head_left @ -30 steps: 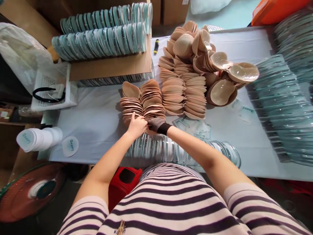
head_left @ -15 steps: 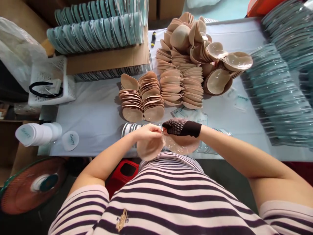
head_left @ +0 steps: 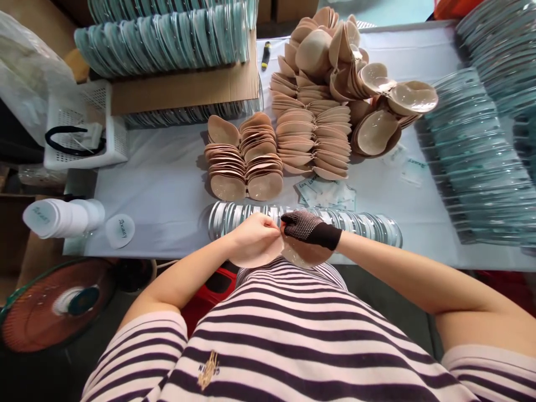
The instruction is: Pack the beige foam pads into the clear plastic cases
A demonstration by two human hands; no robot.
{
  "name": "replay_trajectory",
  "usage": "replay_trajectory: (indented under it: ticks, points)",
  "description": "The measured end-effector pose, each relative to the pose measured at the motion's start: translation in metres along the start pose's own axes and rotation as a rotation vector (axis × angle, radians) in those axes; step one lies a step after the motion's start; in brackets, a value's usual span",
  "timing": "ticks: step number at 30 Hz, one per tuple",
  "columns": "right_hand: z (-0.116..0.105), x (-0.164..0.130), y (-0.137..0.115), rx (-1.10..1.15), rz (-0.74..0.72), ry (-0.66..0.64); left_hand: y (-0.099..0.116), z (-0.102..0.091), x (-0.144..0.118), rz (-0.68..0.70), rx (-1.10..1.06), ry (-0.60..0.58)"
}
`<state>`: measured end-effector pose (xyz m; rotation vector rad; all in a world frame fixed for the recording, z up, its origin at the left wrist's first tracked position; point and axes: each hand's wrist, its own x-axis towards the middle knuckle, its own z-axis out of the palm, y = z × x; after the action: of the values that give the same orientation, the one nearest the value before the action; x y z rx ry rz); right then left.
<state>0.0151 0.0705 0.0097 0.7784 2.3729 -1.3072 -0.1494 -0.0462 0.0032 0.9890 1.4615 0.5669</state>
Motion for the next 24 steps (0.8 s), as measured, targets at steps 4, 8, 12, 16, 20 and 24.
replay_trajectory:
  ticks: [4,8,12,16,20,24]
  points:
    - [0.016,0.002,0.007,0.045,-0.011,0.121,-0.003,0.002,0.001,0.036,0.068,0.043]
    - [0.025,0.001,0.012,0.091,0.019,0.205,-0.009,0.001,0.006,0.02,0.05,-0.002]
    - [0.011,0.0,0.016,0.023,-0.027,0.365,-0.01,-0.007,0.008,-0.005,-0.06,-0.157]
    - [-0.015,-0.002,0.016,-0.031,-0.093,0.281,-0.003,-0.008,0.009,0.026,-0.044,-0.321]
    - [-0.033,-0.002,0.018,0.113,-0.195,-0.216,0.007,-0.004,0.01,0.069,-0.057,-0.347]
    - [-0.034,0.001,0.024,0.214,-0.246,-0.354,0.015,-0.005,0.011,0.065,-0.073,-0.337]
